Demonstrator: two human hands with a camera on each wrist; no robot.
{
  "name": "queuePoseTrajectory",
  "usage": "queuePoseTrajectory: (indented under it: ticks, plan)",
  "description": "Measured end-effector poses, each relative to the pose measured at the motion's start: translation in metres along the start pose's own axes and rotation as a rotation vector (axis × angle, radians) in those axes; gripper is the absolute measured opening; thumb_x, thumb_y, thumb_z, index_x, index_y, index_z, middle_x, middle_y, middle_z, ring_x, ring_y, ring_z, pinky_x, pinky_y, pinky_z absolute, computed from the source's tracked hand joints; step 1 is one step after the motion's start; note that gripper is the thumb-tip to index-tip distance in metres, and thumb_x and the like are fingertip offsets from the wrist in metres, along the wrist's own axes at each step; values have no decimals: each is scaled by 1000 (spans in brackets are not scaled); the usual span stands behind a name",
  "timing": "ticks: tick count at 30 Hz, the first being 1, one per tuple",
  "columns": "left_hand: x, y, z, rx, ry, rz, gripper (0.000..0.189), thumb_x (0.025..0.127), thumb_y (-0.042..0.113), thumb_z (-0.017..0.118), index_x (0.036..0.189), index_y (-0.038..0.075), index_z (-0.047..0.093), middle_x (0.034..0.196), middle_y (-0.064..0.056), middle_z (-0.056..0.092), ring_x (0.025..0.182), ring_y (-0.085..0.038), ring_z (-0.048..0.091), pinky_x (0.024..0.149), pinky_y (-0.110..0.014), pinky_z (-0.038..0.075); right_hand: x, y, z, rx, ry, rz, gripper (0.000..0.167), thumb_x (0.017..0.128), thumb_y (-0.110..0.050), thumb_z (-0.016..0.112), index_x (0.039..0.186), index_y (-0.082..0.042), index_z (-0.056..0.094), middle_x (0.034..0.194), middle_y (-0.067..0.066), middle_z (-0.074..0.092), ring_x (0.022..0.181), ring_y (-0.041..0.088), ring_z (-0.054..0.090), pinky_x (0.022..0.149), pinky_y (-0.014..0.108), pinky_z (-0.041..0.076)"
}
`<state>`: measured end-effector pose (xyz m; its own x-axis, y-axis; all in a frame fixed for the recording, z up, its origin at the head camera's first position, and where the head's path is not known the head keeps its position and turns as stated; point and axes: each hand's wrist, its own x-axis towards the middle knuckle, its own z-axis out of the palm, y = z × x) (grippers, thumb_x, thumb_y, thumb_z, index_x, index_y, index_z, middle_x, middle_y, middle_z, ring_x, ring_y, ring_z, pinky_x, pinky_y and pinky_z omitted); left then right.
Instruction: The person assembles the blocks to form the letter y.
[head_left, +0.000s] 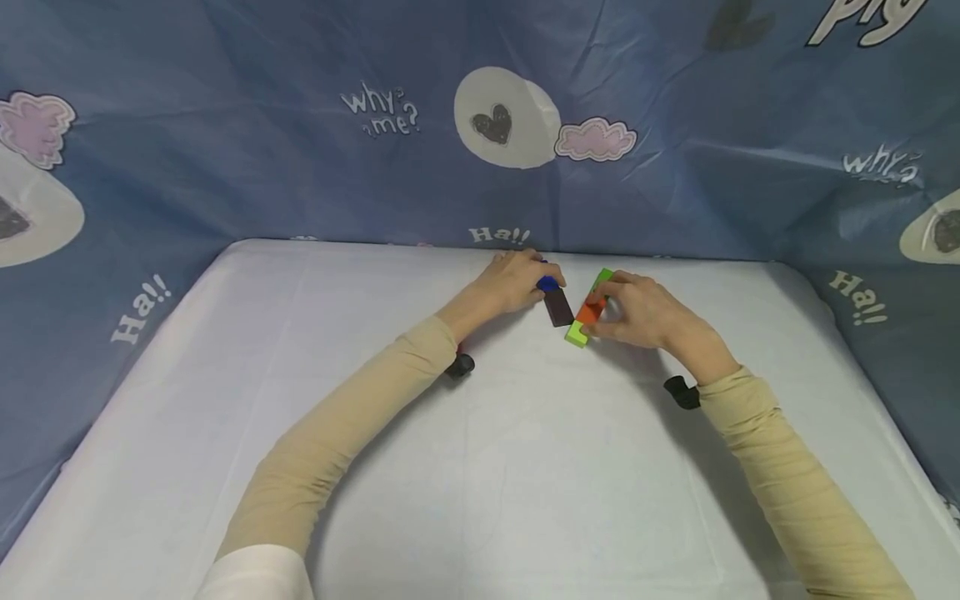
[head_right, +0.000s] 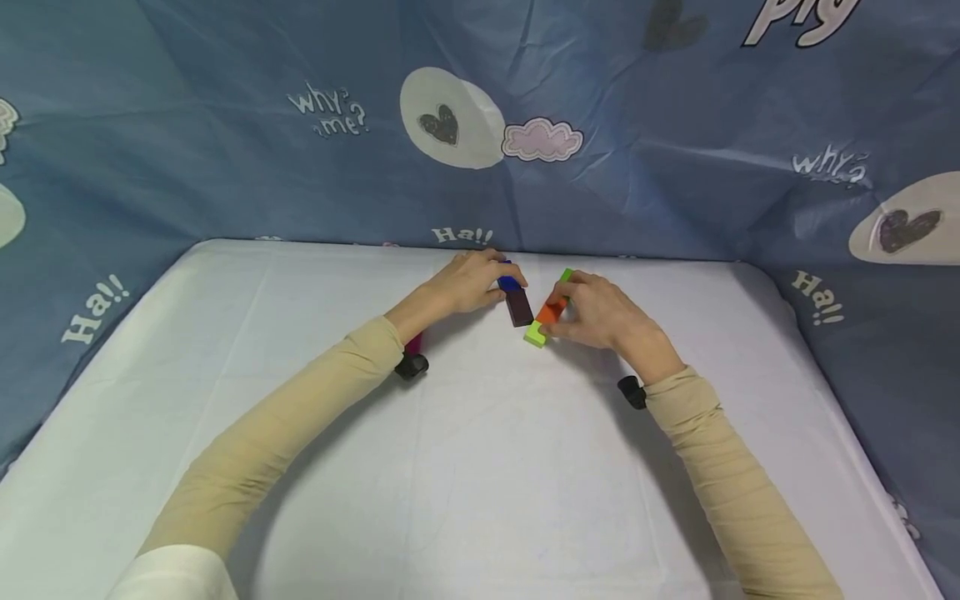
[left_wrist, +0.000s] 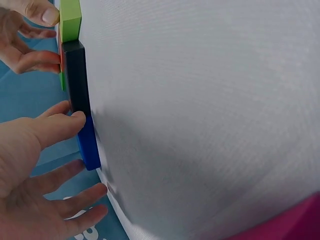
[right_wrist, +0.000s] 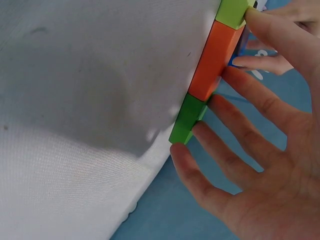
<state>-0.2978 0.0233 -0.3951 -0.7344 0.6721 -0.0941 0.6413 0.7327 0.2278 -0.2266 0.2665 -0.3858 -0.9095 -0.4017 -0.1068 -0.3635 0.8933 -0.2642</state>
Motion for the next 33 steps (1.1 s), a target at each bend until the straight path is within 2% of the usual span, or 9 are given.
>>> queuePoseTrajectory:
  ticks: [5,12,17,25,33]
  plan:
    - [1,0,-1,11,22,14,38,106,22,70,140,40,69,161,-14,55,150,-36,54,119,-60,48,2,-1,-1,-1,11,-9,51,93,-42,83,130,-8,74,134,18,68,119,43,68,101,60,55]
    - [-3,2,12,5,28,24,37,107,18,69,138,39,71,159,-15,57,145,-38,58,114,-57,54,-1,-2,6,6,-11,-5,52,92,-45,82,130,-10,74,128,14,69,115,38,69,99,57,56]
    - [-1,5,12,6,71,46,37,106,16,70,135,37,72,153,-14,61,139,-36,62,109,-52,57,-3,0,4,-10,1,-4,51,92,-41,83,129,-8,74,130,17,69,114,41,69,98,58,56]
    - [1,10,6,46,40,6,38,108,13,66,135,40,70,155,-15,59,138,-38,62,111,-53,55,-1,1,1,-11,4,-10,50,92,-41,83,129,-7,74,129,17,69,115,41,69,99,59,56]
    - [1,9,6,67,55,-10,35,108,19,66,135,41,70,154,-14,59,136,-38,64,109,-51,57,0,1,-1,-17,2,-19,51,93,-43,83,129,-8,74,131,18,68,116,42,68,101,60,55]
